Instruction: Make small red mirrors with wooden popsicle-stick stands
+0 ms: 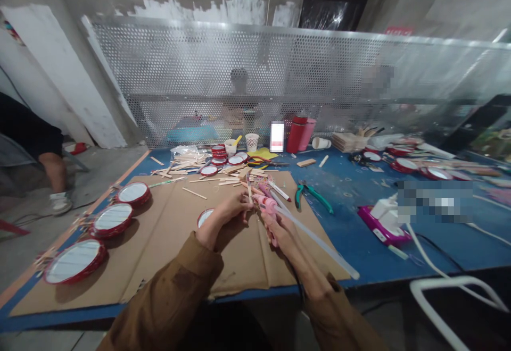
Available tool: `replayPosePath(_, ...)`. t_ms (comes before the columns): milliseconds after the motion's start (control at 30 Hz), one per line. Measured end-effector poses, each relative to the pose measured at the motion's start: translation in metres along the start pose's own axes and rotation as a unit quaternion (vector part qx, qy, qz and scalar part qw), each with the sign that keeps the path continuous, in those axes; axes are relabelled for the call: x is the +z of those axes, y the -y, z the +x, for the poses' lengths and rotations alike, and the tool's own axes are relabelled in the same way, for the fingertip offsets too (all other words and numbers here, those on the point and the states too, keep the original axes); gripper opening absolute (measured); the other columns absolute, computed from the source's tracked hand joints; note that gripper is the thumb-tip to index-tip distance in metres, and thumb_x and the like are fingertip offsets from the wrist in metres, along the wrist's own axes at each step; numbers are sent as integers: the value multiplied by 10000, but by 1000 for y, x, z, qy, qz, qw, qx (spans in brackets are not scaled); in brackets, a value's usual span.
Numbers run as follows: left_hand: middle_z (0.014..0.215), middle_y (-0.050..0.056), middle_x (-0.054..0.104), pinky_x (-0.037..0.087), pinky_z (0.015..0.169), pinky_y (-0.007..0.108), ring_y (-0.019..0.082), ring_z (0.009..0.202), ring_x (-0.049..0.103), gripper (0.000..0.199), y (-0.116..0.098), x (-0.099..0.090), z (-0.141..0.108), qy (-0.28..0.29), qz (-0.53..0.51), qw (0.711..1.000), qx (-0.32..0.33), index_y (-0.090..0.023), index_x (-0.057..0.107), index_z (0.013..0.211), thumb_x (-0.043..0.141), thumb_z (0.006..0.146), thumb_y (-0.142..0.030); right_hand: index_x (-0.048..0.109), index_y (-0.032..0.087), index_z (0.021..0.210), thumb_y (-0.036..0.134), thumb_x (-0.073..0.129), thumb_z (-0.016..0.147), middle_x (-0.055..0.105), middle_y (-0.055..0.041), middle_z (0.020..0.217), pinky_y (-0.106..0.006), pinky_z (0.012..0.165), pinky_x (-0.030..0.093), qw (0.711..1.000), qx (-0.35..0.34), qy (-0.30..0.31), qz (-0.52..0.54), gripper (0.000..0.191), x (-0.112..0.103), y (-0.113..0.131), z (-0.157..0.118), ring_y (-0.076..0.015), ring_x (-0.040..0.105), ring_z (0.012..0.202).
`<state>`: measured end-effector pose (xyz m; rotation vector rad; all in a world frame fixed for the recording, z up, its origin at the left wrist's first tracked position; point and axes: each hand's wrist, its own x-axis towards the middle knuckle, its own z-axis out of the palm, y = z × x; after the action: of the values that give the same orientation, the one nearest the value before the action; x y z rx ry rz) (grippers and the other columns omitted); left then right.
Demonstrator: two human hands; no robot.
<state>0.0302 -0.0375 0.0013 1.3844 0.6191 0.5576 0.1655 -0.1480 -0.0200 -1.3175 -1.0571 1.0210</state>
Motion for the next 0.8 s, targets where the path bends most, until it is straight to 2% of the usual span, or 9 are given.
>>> replayPosePath(233, 472, -82, 497, 438, 401, 182, 69, 359, 477, 271, 0, -2, 1, 1, -12, 1000, -26, -135, 496, 915, 642, 688, -169, 472, 201, 628, 645, 602, 730, 405, 74, 409, -195, 310, 293, 1000, 21, -4, 3, 474, 0, 2, -2, -58, 347, 310)
replayPosePath(633, 538, -83, 480, 443, 428, 169, 54, 401, 473, 335, 5, -2, 1, -5, -69, 998, -7, -146, 499, 972, 663, 683, -182, 485, 197, 577, 637, 579, 751, 408, 61, 395, -216, 323, 286, 1000, 8, 5, -22, 482, -2, 3, -2, -62, 348, 299)
replayPosePath(800, 520, -85, 496, 452, 412, 183, 56, 365, 461, 307, 2, 0, 0, -22, -76, 996, -27, -154, 474, 935, 642, 679, -160, 486, 198, 596, 629, 580, 756, 420, 60, 407, -212, 321, 285, 1000, 11, 5, -24, 469, -3, 0, -1, -64, 362, 309)
